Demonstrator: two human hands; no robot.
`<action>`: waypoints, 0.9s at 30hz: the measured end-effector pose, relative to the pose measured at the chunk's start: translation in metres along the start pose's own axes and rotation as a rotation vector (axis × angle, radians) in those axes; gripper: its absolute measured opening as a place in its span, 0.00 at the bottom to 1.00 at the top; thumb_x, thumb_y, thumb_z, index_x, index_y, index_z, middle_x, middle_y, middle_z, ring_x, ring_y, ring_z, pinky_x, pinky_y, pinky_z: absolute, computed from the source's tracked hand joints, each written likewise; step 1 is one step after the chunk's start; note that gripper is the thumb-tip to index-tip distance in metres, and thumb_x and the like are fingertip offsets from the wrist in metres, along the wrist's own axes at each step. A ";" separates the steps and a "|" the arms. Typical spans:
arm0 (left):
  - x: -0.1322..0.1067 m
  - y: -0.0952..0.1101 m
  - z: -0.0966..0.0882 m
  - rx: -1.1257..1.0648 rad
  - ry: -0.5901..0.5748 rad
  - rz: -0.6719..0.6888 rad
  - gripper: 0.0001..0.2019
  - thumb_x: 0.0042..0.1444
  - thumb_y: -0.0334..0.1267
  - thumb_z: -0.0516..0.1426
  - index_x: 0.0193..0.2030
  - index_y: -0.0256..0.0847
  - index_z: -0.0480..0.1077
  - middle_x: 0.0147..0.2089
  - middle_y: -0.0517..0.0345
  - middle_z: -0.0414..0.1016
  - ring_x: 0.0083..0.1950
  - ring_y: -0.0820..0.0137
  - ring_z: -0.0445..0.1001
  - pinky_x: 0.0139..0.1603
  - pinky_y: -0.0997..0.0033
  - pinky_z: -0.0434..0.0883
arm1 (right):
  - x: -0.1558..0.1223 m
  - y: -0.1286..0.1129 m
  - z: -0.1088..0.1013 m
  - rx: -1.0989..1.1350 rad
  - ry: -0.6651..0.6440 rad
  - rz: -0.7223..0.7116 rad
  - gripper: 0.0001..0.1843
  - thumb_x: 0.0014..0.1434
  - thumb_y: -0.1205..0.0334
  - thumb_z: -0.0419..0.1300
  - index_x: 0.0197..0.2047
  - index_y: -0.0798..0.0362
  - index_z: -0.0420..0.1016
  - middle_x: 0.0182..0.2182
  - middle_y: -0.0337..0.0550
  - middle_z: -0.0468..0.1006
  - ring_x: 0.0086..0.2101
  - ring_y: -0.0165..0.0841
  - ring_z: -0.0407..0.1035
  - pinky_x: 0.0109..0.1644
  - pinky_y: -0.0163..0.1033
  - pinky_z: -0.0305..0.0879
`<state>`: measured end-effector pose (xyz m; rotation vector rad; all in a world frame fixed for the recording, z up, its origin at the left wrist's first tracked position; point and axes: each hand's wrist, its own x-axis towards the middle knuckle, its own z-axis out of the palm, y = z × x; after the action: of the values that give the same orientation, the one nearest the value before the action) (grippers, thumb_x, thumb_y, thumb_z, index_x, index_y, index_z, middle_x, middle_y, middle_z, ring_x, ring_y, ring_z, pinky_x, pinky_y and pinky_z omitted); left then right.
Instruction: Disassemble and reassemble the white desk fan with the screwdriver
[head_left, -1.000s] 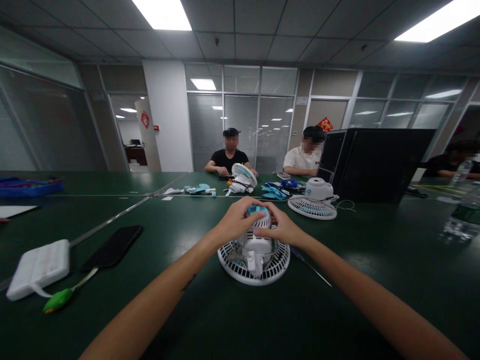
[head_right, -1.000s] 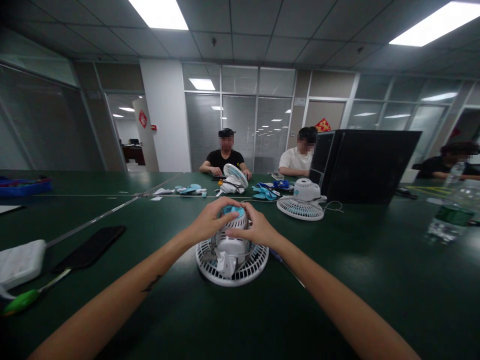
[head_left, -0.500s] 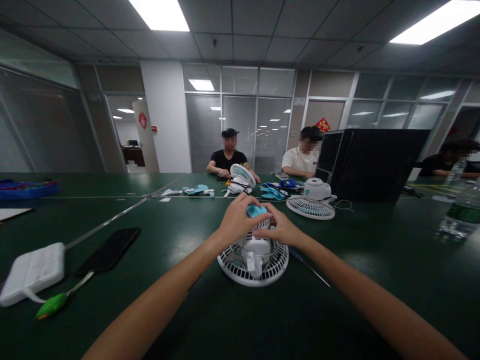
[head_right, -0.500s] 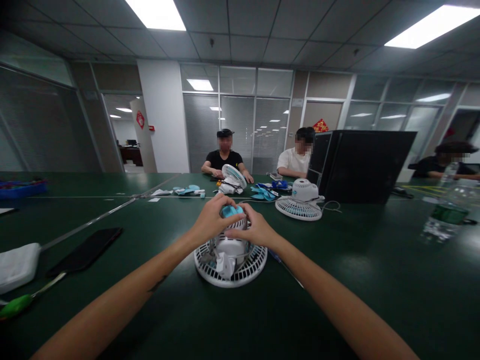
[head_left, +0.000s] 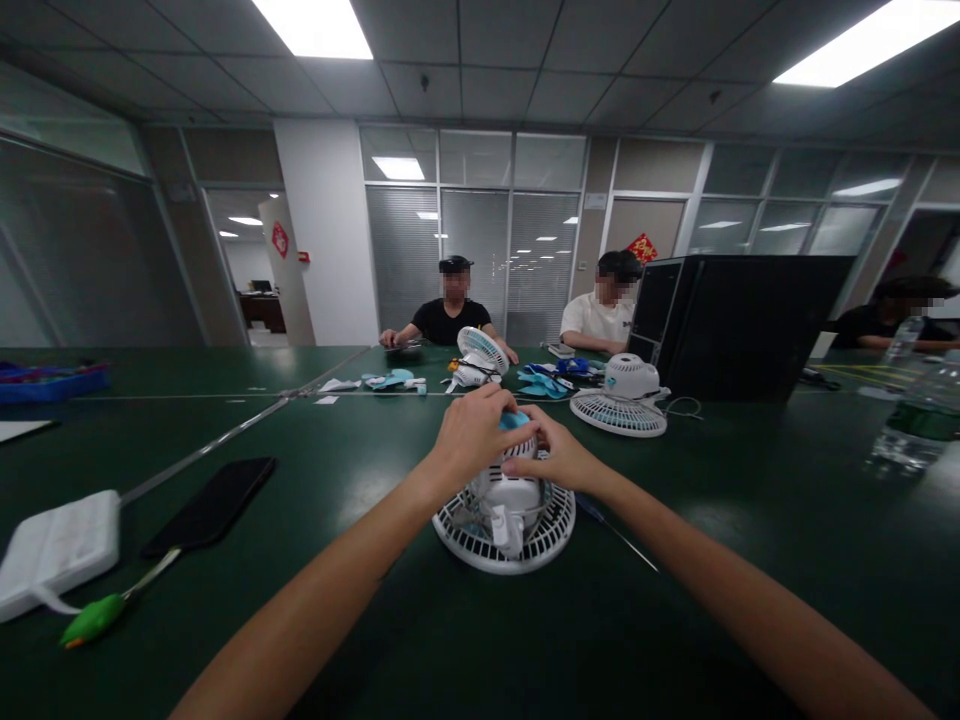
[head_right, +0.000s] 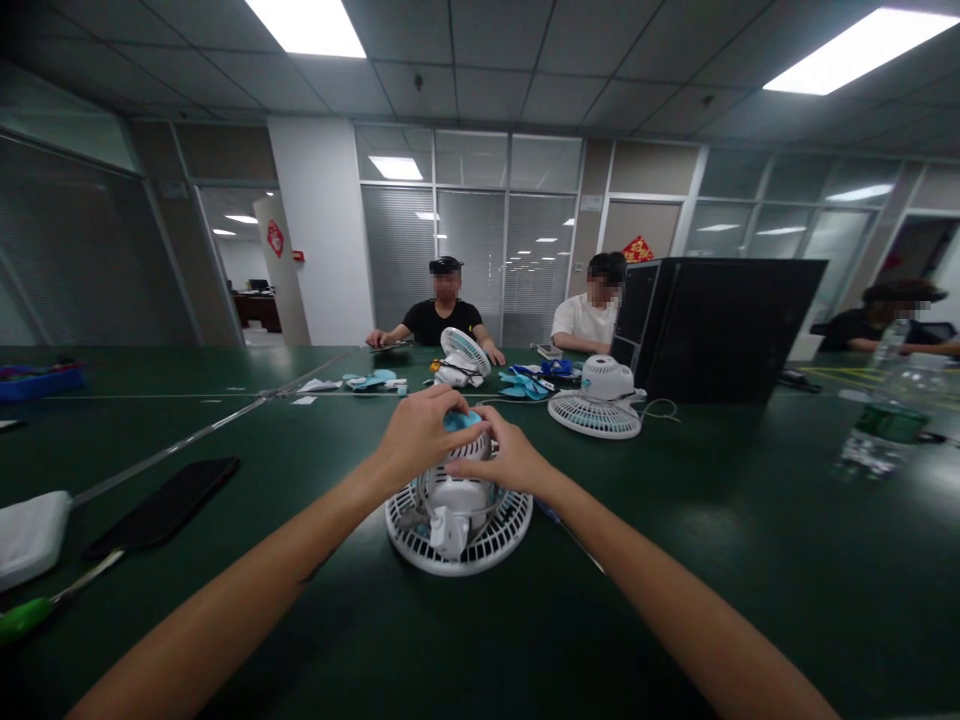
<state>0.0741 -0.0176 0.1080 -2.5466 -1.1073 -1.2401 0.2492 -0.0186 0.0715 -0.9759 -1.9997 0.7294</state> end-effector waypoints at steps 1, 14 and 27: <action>0.000 0.000 0.000 0.020 -0.005 0.004 0.11 0.56 0.46 0.61 0.35 0.39 0.74 0.36 0.53 0.74 0.37 0.64 0.72 0.37 0.67 0.66 | 0.000 0.000 0.000 0.006 -0.003 0.001 0.43 0.45 0.48 0.72 0.60 0.51 0.61 0.49 0.46 0.75 0.49 0.43 0.72 0.52 0.49 0.68; 0.032 0.015 -0.032 -0.219 0.315 -0.095 0.12 0.59 0.41 0.54 0.27 0.39 0.67 0.25 0.62 0.66 0.29 0.72 0.66 0.33 0.72 0.63 | -0.006 -0.019 0.003 0.000 0.014 0.033 0.39 0.46 0.50 0.72 0.57 0.51 0.63 0.54 0.51 0.73 0.52 0.43 0.70 0.57 0.52 0.65; -0.007 -0.022 0.006 -0.292 -0.016 -0.041 0.12 0.64 0.41 0.51 0.38 0.39 0.74 0.41 0.53 0.74 0.45 0.63 0.73 0.51 0.62 0.68 | -0.070 0.017 -0.060 -0.637 -0.320 0.484 0.24 0.56 0.38 0.58 0.34 0.54 0.72 0.32 0.45 0.76 0.32 0.37 0.69 0.34 0.40 0.61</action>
<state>0.0610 -0.0031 0.0938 -2.7569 -1.0558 -1.4939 0.3337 -0.0585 0.0634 -1.8587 -2.3618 0.5150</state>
